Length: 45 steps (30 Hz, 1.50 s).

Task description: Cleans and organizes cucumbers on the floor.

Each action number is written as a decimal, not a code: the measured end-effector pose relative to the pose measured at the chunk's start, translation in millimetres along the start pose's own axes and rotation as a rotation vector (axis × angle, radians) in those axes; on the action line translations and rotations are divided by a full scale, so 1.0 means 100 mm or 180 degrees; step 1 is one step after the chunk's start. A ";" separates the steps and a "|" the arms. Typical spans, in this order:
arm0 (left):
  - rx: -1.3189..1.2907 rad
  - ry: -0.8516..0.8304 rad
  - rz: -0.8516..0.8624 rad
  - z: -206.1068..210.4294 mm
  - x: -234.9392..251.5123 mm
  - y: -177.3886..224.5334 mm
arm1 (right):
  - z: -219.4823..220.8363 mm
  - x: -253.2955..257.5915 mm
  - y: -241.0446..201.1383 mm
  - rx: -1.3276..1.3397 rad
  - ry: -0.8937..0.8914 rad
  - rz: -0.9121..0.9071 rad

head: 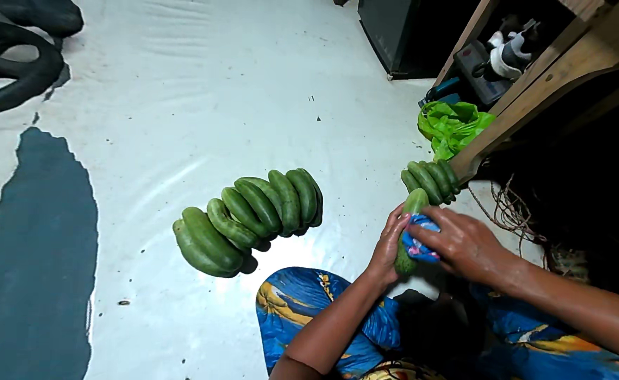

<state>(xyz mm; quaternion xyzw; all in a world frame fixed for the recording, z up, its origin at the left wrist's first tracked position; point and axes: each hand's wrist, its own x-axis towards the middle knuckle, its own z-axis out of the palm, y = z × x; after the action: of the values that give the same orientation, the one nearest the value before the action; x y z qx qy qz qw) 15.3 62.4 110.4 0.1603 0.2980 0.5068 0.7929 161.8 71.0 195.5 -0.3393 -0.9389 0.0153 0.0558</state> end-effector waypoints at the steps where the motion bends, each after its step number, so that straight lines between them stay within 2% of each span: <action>1: 0.0035 0.0086 0.0001 0.00 0.01 0.01 | 0.02 -0.01 -0.07 0.0059 -0.0103 -0.0147; 3: 0.0077 0.0229 0.0023 -0.03 0.04 0.01 | 0.02 -0.02 -0.19 0.0279 -0.0367 -0.0456; 5: -0.0117 0.0456 -0.0066 -0.03 0.07 0.01 | -0.05 -0.03 -0.24 0.0996 -0.0868 -0.0605; 6: -0.0278 0.0503 -0.0115 -0.02 0.09 0.02 | -0.11 -0.02 -0.24 0.1481 -0.1139 -0.0544; 8: -0.0514 0.0423 -0.0094 -0.02 0.10 0.04 | -0.19 -0.01 -0.21 0.1894 -0.1177 -0.0330; 10: -0.0664 0.0261 -0.0020 -0.04 0.07 0.07 | -0.21 0.00 -0.14 0.1563 -0.0651 -0.0202; 12: -0.0925 0.0157 -0.0172 -0.03 0.07 0.09 | -0.18 0.01 -0.07 0.1037 -0.0255 -0.0134; 14: -0.0955 0.0112 -0.0381 -0.01 0.06 0.09 | -0.15 0.01 -0.06 0.0746 -0.0245 -0.0158; 18: -0.0478 0.0152 -0.0571 0.06 0.00 0.04 | -0.13 0.03 -0.07 0.0415 -0.0433 -0.0149; 21: 0.0050 -0.0056 -0.0421 0.06 -0.02 0.01 | -0.13 0.03 0.10 0.0238 -0.0112 0.0071; 23: 0.0332 -0.0329 -0.0478 0.01 0.00 0.01 | -0.23 0.02 0.30 0.0121 0.0058 0.0454; 25: 0.0322 -0.0645 -0.0601 -0.02 0.00 0.01 | -0.36 -0.06 0.60 0.0113 0.0127 0.1113; 28: 0.0058 -0.0751 -0.0669 -0.02 0.00 0.00 | -0.36 -0.46 1.12 0.1128 0.0458 0.2347; 31: 0.0251 -0.0058 -0.0434 -0.09 0.15 -0.02 | -0.07 -1.07 1.44 0.2392 0.0784 0.3493; 34: 0.1244 0.0716 -0.0067 -0.38 0.44 -0.17 | 0.29 -1.74 1.57 0.2897 0.0973 0.4319; 36: 0.1873 0.0971 -0.0097 -0.61 0.65 -0.31 | 0.46 -2.15 1.58 0.3152 0.1184 0.4795; 40: 0.2307 0.1168 -0.0431 -0.78 0.91 -0.58 | 0.71 -2.78 1.58 0.3688 0.1222 0.5310; 45: 0.2595 0.1290 -0.0594 -0.73 1.34 -0.84 | 0.99 -2.98 1.62 0.4154 0.1123 0.5365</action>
<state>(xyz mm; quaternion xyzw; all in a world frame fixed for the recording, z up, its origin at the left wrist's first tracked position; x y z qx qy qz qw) 69.9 142.8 -33.9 0.3291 0.6351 0.2959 0.6331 480.5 6.2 58.3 -0.7784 -0.1925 0.4970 0.3317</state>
